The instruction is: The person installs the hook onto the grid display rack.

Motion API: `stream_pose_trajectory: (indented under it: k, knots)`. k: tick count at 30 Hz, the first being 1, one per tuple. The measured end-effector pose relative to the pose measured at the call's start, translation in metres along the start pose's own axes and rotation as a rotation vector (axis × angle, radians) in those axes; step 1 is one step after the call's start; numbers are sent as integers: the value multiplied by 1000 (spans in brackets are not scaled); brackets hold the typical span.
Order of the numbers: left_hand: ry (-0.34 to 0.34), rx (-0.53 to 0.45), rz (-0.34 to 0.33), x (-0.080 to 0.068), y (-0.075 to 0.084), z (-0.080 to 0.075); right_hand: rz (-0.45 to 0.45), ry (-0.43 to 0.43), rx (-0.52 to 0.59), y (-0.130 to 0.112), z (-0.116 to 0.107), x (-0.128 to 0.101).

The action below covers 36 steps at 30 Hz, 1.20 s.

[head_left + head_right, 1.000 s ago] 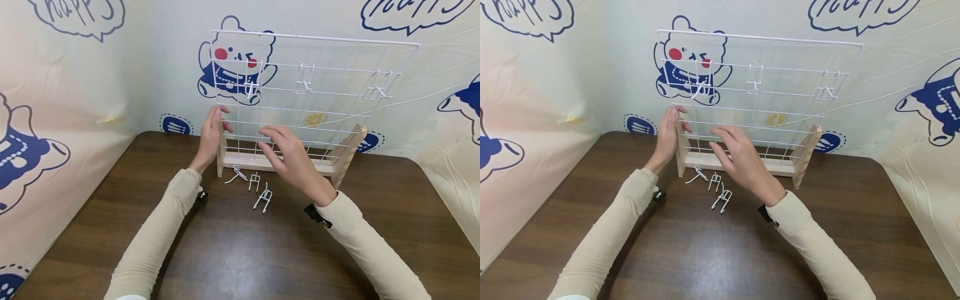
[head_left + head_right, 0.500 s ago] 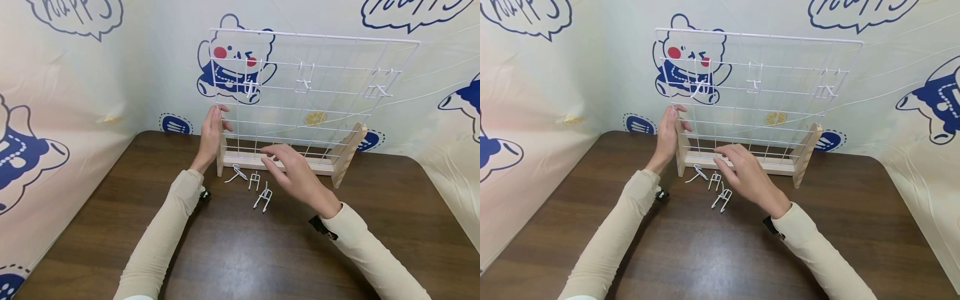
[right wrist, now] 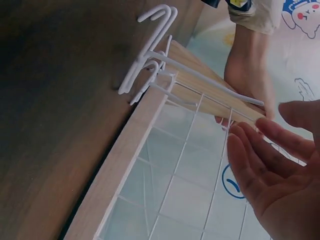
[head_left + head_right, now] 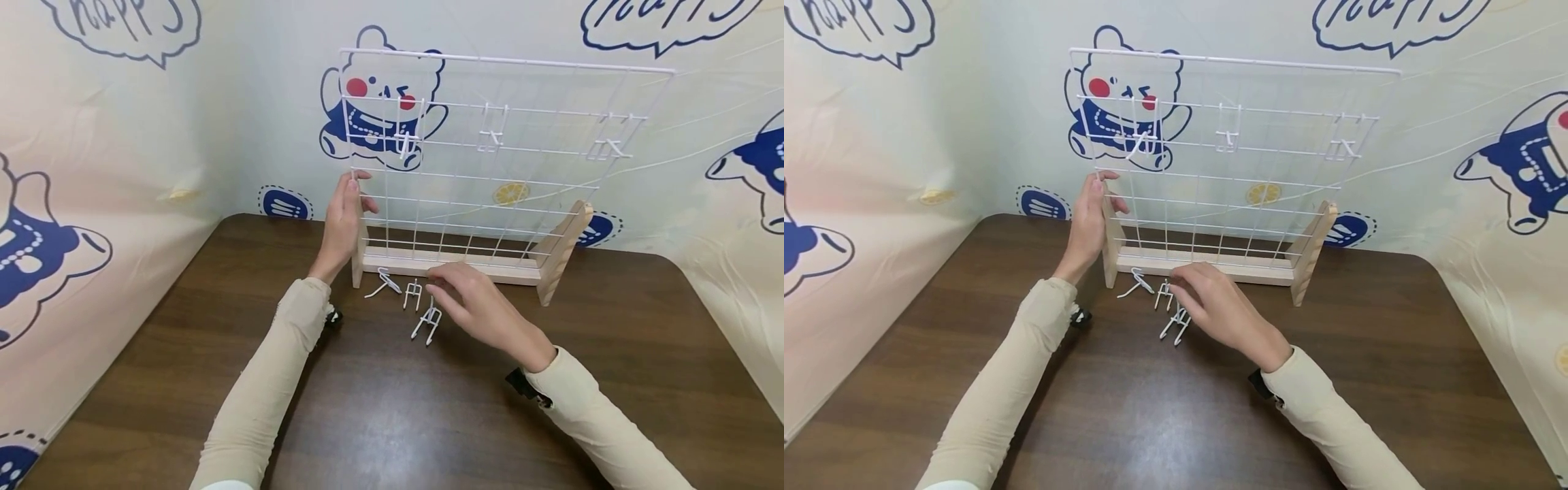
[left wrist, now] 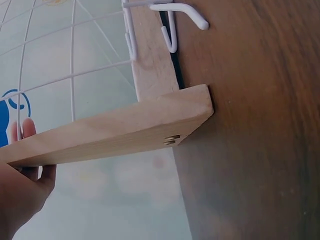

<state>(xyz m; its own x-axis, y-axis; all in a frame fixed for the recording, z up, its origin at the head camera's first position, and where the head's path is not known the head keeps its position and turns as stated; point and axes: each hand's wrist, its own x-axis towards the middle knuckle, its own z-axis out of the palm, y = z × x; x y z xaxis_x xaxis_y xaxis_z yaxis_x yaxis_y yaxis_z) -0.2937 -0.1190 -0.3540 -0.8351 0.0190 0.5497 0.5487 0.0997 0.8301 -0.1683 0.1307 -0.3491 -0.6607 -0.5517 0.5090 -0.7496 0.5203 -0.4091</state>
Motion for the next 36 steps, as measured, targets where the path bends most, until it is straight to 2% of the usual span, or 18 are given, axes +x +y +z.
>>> stream_pose_trajectory:
  k: [5, 10, 13, 19, 25, 36]
  knots:
    - [-2, -14, 7, 1, 2, -2, 20, -85, -23, 3, 3, 0]
    - [-20, -98, 8, 3, 5, -1, 59, -154, 12, 4, 4, -1]
    - [-28, -127, 2, 1, 16, 0, 76, -209, 44, 5, 6, -3]
    - [-40, -112, -13, -4, 37, 2, 111, -310, 121, 12, 13, -9]
    - [-45, -106, -19, -3, 38, 1, 112, -329, 173, 19, 18, -11]
    - [-41, -100, -37, -4, 35, 0, 117, -336, 158, 22, 11, -10]
